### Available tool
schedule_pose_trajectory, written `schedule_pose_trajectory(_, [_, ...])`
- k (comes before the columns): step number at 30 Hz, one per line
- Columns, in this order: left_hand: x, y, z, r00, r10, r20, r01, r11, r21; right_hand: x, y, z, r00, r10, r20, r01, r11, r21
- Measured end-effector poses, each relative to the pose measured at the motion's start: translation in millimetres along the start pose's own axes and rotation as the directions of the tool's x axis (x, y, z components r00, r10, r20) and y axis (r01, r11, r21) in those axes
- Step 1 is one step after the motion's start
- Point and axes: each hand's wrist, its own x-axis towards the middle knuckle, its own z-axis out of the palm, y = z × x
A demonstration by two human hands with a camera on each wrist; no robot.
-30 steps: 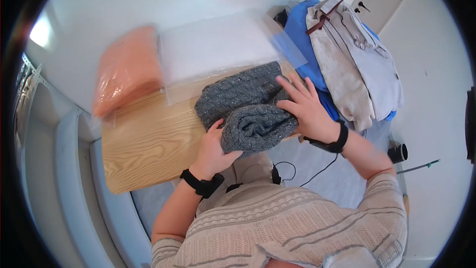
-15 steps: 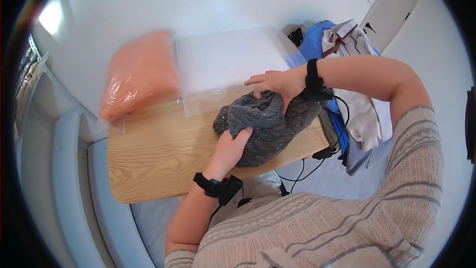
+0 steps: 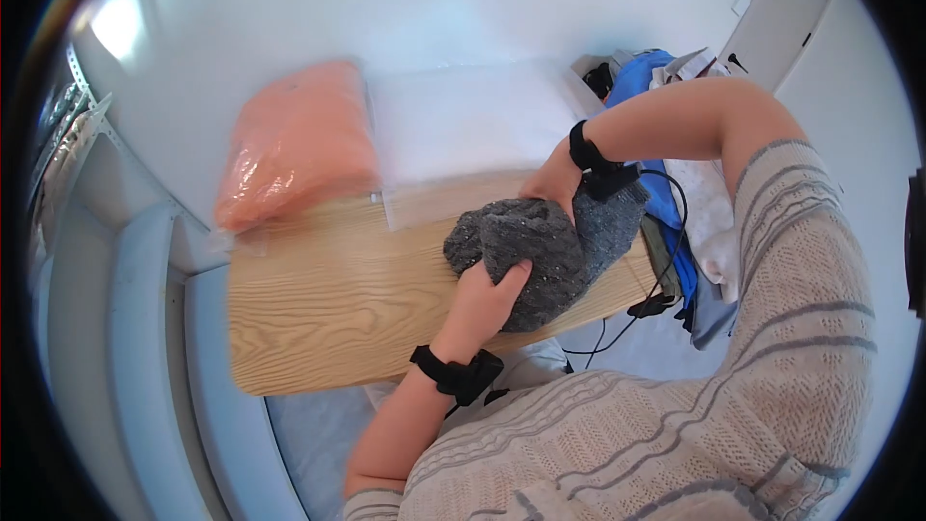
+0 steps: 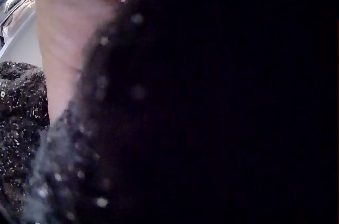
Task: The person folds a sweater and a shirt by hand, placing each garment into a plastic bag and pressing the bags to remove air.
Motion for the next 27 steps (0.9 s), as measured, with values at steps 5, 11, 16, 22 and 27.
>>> schedule_pose_trajectory(5, [-4, -3, -2, 0.999, 0.034, 0.013, -0.034, 0.999, 0.041, -1, 9, 13, 0.984, -0.082, -0.157, 0.068, 0.993, -0.097])
schedule_pose_trajectory(11, [-7, -6, -9, 0.996, 0.064, 0.058, -0.065, 0.998, 0.026, -14, 1, 52, 0.940, -0.115, -0.320, 0.168, 0.975, 0.143])
schedule_pose_trajectory(16, [-15, 7, -20, 0.992, 0.094, 0.083, -0.102, 0.991, 0.092, -34, -28, 114, 0.808, -0.095, -0.581, 0.213, 0.967, 0.138])
schedule_pose_trajectory(22, [-17, -23, -18, 0.990, 0.120, -0.069, -0.122, 0.992, -0.037, -54, -75, 176, 0.466, 0.216, -0.858, 0.386, 0.823, 0.417])
schedule_pose_trajectory(27, [-18, -34, -4, 0.987, -0.085, -0.135, 0.009, 0.876, -0.483, -50, -96, 193, 0.280, 0.344, -0.896, 0.745, 0.511, 0.428])
